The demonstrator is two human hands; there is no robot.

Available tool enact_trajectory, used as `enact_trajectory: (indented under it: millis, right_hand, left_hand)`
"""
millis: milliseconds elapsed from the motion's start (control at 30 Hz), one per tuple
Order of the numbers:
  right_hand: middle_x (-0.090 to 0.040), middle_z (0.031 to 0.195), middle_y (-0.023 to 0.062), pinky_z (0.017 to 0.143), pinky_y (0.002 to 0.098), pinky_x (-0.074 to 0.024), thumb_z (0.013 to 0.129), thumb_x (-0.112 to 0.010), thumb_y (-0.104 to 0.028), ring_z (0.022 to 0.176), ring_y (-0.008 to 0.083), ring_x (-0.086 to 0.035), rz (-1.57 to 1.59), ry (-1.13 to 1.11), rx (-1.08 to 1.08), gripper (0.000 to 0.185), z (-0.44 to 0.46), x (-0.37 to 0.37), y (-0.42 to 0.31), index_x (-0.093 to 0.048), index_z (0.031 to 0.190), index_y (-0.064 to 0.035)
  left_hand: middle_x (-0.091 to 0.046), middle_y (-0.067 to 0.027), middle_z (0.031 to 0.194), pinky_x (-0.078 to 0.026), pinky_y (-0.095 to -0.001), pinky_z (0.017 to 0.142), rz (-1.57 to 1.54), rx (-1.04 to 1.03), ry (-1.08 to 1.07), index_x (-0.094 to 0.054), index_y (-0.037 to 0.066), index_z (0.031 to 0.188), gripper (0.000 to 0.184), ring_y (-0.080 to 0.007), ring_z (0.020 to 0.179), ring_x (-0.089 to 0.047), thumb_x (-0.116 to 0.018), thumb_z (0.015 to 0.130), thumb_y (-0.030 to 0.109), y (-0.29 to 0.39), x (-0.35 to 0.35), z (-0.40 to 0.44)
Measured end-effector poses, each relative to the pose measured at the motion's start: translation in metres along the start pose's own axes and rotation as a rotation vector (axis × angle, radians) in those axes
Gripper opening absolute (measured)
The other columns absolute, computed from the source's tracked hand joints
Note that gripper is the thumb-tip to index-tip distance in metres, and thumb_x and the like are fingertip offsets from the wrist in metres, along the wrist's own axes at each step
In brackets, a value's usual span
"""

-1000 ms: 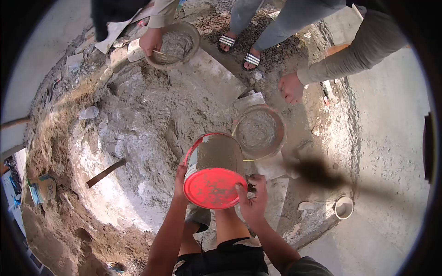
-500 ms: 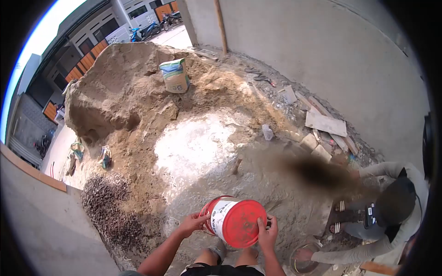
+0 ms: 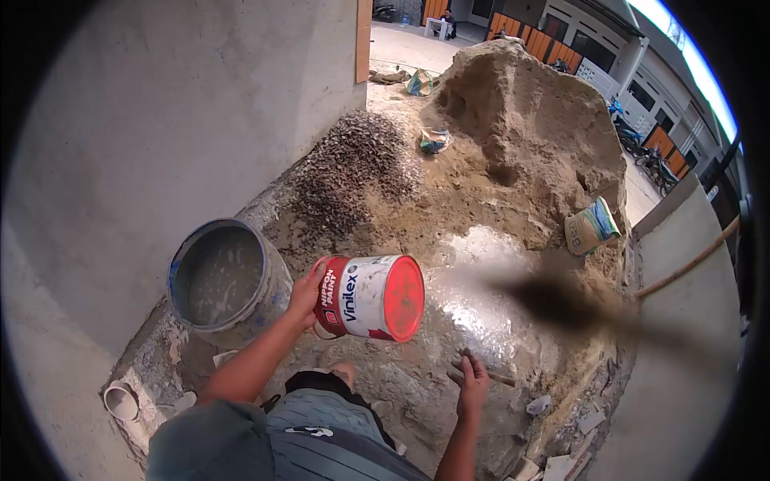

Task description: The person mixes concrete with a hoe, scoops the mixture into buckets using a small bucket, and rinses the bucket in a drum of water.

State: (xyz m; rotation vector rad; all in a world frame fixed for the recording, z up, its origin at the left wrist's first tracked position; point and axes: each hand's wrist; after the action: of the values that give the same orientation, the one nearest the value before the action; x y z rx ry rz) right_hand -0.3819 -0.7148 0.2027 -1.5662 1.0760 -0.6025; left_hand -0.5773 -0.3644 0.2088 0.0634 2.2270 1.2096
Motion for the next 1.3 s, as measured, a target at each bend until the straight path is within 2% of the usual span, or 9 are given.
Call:
enact_trajectory:
  millis: [233,433,567,767,867,933,967,1100,1300]
  right_hand:
    - [-0.065,0.121,0.0107,0.074,0.0363,-0.0566,0.094,-0.067,-0.03,0.096,0.0251,-0.066,-0.427,0.218,-0.514,0.047,-0.056,0.057,0.13,-0.059,0.132,-0.0033]
    - [-0.058,0.135,0.0169,0.076,0.0518,-0.0557,0.095,-0.064,-0.031,0.103,0.0399,-0.065,-0.47,0.194,-0.847,0.054,-0.111,0.081,0.211,-0.049,0.139,-0.0043]
    - [-0.064,0.125,0.0147,0.074,0.0448,-0.0591,0.094,-0.067,-0.029,0.091,0.0329,-0.068,-0.547,0.188,-0.721,0.045,-0.067,-0.034,0.168,-0.056,0.129,-0.0029]
    - [-0.07,0.101,0.0063,0.065,0.0292,-0.0564,0.098,-0.064,-0.029,0.08,0.0148,-0.066,-0.666,-0.243,-0.305,0.026,0.041,-0.287,0.13,-0.067,0.108,-0.0048]
    - [-0.069,0.1,0.0039,0.061,0.0256,-0.0519,0.097,-0.065,-0.025,0.076,0.0111,-0.062,-0.632,-0.559,-0.103,0.023,0.062,-0.423,0.137,-0.068,0.108,-0.0048]
    - [-0.069,0.096,0.0038,0.063,0.0249,-0.0508,0.098,-0.064,-0.022,0.075,0.0103,-0.061,-0.625,-0.821,0.068,0.023,0.055,-0.511,0.151,-0.067,0.109,-0.0029]
    - [-0.069,0.093,0.0045,0.065,0.0253,-0.0512,0.098,-0.064,-0.02,0.075,0.0103,-0.061,-0.636,-0.957,0.153,0.024,0.048,-0.551,0.155,-0.067,0.111,-0.0005]
    - [-0.07,0.09,0.0218,0.075,0.0446,-0.0533,0.087,-0.062,-0.012,0.083,0.0382,-0.069,-1.12,-1.429,0.773,0.021,0.058,-0.658,0.232,-0.07,0.101,0.0014]
    - [-0.07,0.098,0.0255,0.088,0.0501,-0.0521,0.084,-0.059,-0.024,0.094,0.0452,-0.067,-1.552,-1.652,0.6,0.032,0.158,-0.705,0.422,-0.074,0.103,-0.0023]
  left_hand:
    - [-0.068,-0.0075,0.121,-0.057,-0.0426,0.089,-0.261,-0.266,0.605,-0.055,0.007,0.135,0.053,-0.023,0.101,-0.069,-0.057,0.1,0.046,0.083,0.194,-0.005]
    - [-0.064,-0.0141,0.126,-0.056,-0.0472,0.093,-0.572,-0.361,0.817,-0.052,-0.001,0.136,0.067,-0.0276,0.111,-0.066,-0.054,0.098,0.054,0.091,0.363,0.038]
    - [-0.063,-0.0152,0.129,-0.058,-0.0443,0.089,-0.607,-0.193,1.087,-0.052,-0.003,0.136,0.076,-0.0294,0.107,-0.068,-0.06,0.093,0.058,0.076,0.45,0.078]
    - [-0.071,-0.0123,0.068,-0.056,-0.0391,0.063,0.031,-0.353,1.597,-0.073,0.002,0.078,0.054,-0.0208,0.064,-0.071,-0.071,0.086,0.054,0.031,0.522,0.113]
    - [-0.07,-0.0255,0.089,-0.053,-0.0508,0.077,0.331,0.099,1.652,-0.073,0.002,0.088,0.064,-0.0461,0.089,-0.067,-0.058,0.09,0.064,0.012,0.555,0.116]
    - [-0.07,-0.0252,0.102,-0.053,-0.0525,0.083,0.245,0.359,1.632,-0.071,0.003,0.103,0.068,-0.0447,0.094,-0.068,-0.056,0.089,0.067,0.021,0.555,0.11]
    - [-0.069,-0.0295,0.093,-0.053,-0.0524,0.078,0.264,0.183,1.787,-0.073,-0.002,0.093,0.078,-0.0447,0.09,-0.069,-0.05,0.089,0.072,0.0,0.566,0.124]
    - [-0.07,-0.0277,0.091,-0.054,-0.0525,0.075,0.275,0.232,1.942,-0.073,0.002,0.099,0.07,-0.0447,0.086,-0.069,-0.051,0.091,0.069,0.009,0.548,0.122]
    - [-0.069,-0.0268,0.096,-0.053,-0.0536,0.078,0.374,0.116,2.041,-0.069,0.006,0.112,0.059,-0.0449,0.087,-0.068,-0.058,0.091,0.06,-0.011,0.55,0.137]
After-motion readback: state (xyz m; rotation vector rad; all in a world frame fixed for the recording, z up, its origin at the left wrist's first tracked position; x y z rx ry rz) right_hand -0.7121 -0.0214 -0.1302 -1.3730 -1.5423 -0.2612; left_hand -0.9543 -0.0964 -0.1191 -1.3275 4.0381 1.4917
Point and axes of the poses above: each hand's wrist, its own z-axis towards the middle knuckle, its own x-axis out of the back of the hand, y = z × x
